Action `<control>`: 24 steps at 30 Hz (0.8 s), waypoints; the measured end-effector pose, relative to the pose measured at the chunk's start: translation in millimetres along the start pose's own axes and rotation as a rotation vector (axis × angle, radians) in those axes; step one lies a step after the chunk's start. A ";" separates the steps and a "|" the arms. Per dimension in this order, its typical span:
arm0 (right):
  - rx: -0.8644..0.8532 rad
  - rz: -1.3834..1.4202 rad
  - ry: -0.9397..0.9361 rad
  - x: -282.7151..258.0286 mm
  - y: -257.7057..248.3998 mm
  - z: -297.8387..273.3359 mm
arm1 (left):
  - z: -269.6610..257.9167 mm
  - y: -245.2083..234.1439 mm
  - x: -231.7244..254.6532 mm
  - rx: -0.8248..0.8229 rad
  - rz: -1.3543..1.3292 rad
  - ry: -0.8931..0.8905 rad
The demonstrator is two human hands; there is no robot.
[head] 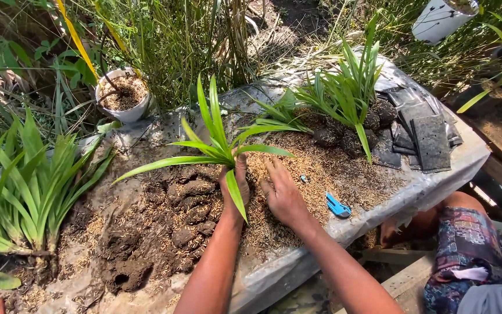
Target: The person plants small green plants into a bed of soil and wood chips on a table covered with a plastic sheet. They use their hands to separate the soil, position the plants, and pack the soil around the roots.
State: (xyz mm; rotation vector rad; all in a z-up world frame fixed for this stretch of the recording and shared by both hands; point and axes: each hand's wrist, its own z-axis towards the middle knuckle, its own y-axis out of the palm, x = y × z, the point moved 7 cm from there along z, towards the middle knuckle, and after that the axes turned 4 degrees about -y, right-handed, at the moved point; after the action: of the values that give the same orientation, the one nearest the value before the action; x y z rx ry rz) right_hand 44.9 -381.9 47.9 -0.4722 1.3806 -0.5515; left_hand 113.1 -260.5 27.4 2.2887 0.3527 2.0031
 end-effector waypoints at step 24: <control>-0.050 0.587 0.199 42.0 17.3 10.3 | -18.3 2.0 25.7 -0.253 0.209 0.032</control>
State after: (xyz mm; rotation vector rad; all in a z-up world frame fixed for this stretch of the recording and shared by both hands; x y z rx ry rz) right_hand 60.9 -394.3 6.0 -0.0354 1.6366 -0.0829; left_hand 98.3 -258.3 55.3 2.2148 -0.1393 2.0401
